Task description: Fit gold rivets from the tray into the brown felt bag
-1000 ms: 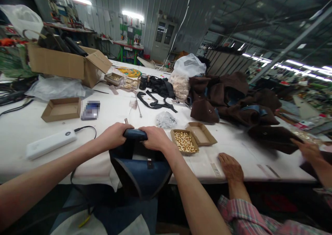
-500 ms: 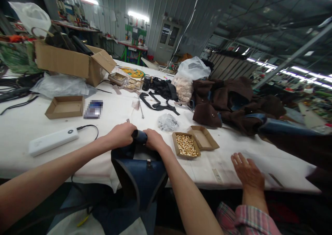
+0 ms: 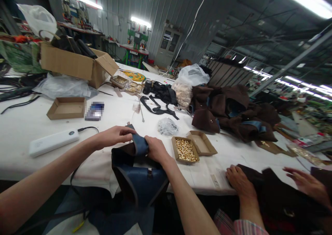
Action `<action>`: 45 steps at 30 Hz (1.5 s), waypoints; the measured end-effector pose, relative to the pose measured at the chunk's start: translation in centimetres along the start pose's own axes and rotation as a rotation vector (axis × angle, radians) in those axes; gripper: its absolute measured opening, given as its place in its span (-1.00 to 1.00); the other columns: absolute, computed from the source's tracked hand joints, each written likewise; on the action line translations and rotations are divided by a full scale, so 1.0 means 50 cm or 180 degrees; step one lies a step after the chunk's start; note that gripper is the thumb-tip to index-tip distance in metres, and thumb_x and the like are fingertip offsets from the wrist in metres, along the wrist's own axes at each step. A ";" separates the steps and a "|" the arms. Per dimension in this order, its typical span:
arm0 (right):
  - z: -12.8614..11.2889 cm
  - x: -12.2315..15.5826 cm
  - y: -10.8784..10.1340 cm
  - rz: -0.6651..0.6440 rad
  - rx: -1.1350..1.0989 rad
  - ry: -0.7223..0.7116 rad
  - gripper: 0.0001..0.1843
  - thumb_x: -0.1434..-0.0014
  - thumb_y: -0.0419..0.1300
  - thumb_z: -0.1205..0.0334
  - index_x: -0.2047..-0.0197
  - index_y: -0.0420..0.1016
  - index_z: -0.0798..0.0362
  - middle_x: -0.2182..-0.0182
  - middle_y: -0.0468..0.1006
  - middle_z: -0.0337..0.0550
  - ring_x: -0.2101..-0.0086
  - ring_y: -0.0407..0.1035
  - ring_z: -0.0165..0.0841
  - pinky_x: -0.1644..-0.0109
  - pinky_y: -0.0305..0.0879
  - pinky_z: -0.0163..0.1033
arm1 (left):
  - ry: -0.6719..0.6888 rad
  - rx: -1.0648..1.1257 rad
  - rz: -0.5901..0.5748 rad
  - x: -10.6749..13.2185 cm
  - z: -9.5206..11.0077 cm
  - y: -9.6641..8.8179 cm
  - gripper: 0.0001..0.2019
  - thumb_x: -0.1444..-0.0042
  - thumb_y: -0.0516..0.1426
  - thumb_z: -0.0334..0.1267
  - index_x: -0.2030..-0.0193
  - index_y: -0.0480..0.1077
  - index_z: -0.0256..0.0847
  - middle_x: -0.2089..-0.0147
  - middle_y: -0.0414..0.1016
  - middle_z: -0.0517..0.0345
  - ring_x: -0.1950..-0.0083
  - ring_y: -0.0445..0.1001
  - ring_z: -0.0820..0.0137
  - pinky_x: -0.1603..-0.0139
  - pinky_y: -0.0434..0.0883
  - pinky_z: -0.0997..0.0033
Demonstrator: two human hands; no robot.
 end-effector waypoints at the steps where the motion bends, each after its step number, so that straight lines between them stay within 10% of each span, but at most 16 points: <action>1: -0.005 0.019 -0.004 0.0099 0.0021 -0.0006 -0.61 -0.10 0.36 0.36 -0.02 0.52 0.00 0.14 0.73 -0.08 0.13 0.59 -0.12 0.14 0.23 -0.22 | 0.0014 0.0188 0.0065 0.003 -0.005 0.002 -0.19 -0.37 0.20 0.45 -0.37 0.57 -0.26 -0.27 0.66 -0.18 -0.29 0.60 0.02 -0.22 0.57 0.13; 6: -0.048 0.131 -0.035 0.1295 -0.0058 -0.0639 -0.70 -0.36 0.16 0.44 -0.12 0.49 0.04 0.04 0.72 0.01 0.04 0.61 -0.15 -0.09 0.41 -0.09 | 0.0219 0.0966 0.0185 0.032 -0.007 0.063 -0.21 -0.53 0.01 0.39 -0.59 0.36 -0.18 -0.42 0.57 -0.23 -0.46 0.52 0.06 -0.40 0.54 0.05; 11: -0.092 0.235 -0.044 0.2532 -0.0020 -0.1452 -0.71 -0.47 0.11 0.52 -0.14 0.53 0.13 -0.03 0.73 0.10 -0.08 0.64 -0.17 -0.17 0.54 -0.02 | 0.0924 0.1016 -0.0138 0.093 0.027 0.183 -0.56 -0.49 0.28 0.05 -0.37 0.62 -0.07 -0.37 0.67 0.00 -0.42 0.59 0.08 -0.55 0.44 0.08; 21: -0.119 0.313 -0.030 0.2644 0.0175 -0.1456 -0.67 -0.49 0.06 0.51 -0.14 0.61 0.18 -0.08 0.75 0.14 -0.15 0.66 -0.15 -0.26 0.63 0.02 | 0.1420 -0.0182 0.0306 0.146 0.034 0.238 -0.66 -0.51 0.15 -0.38 -0.28 0.63 -0.03 -0.12 0.77 0.08 -0.12 0.71 0.24 -0.19 0.58 0.27; 33: -0.166 0.361 -0.028 0.2845 0.0037 -0.1510 -0.73 -0.43 0.15 0.60 -0.07 0.56 0.16 -0.27 0.68 0.09 -0.21 0.66 -0.08 -0.27 0.66 0.14 | 0.2260 -0.1206 0.0486 0.207 0.049 0.250 -0.79 -0.51 -0.01 -0.49 -0.07 0.42 -0.19 0.15 0.49 0.04 0.15 0.37 0.24 0.13 0.35 0.16; 45: -0.183 0.366 -0.039 0.3520 0.0406 -0.1607 -0.79 -0.50 0.19 0.43 0.09 0.58 -0.07 0.19 0.82 -0.27 0.13 0.77 -0.33 -0.05 0.77 -0.17 | 0.2627 -0.1430 0.1288 0.265 0.085 0.265 -0.80 -0.52 0.09 -0.40 -0.16 0.45 -0.18 0.35 0.54 0.06 0.36 0.41 0.25 0.39 0.46 0.12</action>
Point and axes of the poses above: each hand's wrist, its own x-axis away from the middle knuckle, its own y-axis out of the palm, z = x × y, the point moved 1 cm from there along -x, towards the middle knuckle
